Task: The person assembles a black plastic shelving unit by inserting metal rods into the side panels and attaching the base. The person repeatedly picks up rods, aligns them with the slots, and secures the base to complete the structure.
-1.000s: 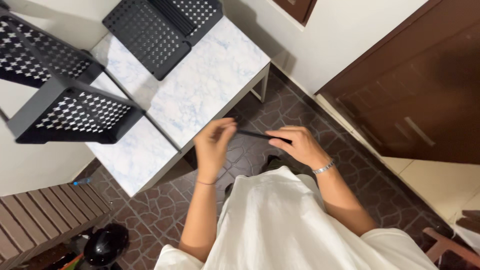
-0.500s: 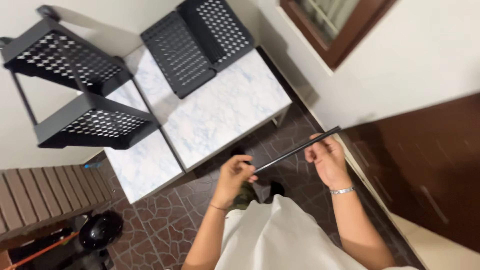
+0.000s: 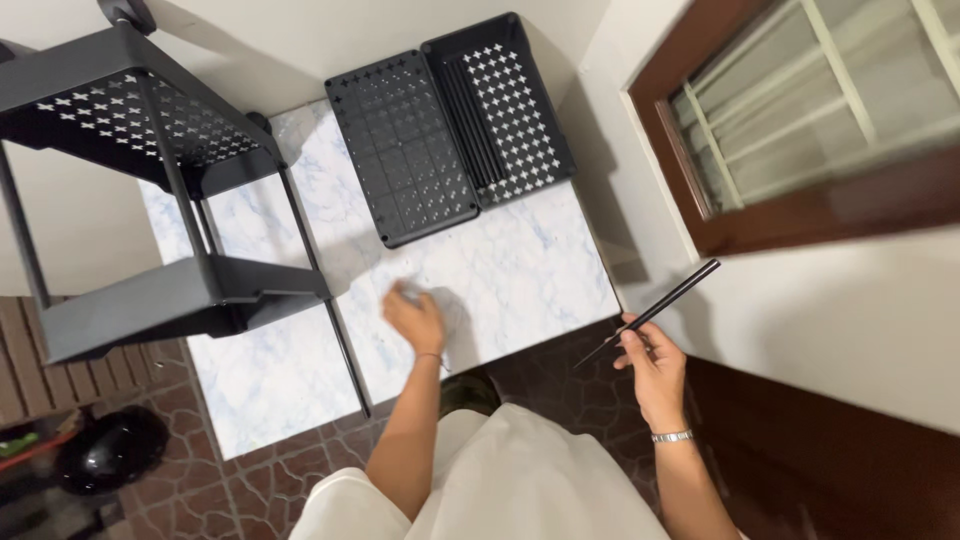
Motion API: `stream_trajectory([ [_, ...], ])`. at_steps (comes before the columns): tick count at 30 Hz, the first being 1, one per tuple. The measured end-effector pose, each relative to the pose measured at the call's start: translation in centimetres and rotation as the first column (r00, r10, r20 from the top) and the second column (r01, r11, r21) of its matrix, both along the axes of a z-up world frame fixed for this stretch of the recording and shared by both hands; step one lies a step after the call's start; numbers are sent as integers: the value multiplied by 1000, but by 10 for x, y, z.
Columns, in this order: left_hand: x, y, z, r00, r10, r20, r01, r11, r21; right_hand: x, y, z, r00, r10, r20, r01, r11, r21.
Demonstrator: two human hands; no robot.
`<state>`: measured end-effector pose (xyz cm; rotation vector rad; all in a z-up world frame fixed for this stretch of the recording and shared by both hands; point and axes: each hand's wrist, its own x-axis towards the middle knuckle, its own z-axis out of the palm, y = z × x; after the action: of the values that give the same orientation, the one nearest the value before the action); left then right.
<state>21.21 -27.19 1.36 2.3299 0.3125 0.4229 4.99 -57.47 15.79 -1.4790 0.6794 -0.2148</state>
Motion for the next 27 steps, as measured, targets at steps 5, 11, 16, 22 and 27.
stream_trajectory([
  [5, 75, 49, -2, 958, 274, -78, -266, 959, 102, 84, -8, 9, 997, 8, -72, -22, 982, -187],
  [11, 109, 42, 22, 986, 131, -108, -94, 951, 296, 204, -4, -4, 995, 72, -65, -81, 985, -149],
  [16, 119, 37, 34, 976, 133, -173, -63, 931, 360, 295, -5, -30, 973, 218, -77, -229, 955, -187],
  [22, 125, 35, 34, 954, 191, -231, -88, 915, 395, 391, 0, -55, 920, 343, -187, -387, 865, -318],
  [27, 126, 32, 31, 942, 222, -253, -98, 901, 423, 441, 13, -75, 887, 352, -298, -450, 801, -394],
])
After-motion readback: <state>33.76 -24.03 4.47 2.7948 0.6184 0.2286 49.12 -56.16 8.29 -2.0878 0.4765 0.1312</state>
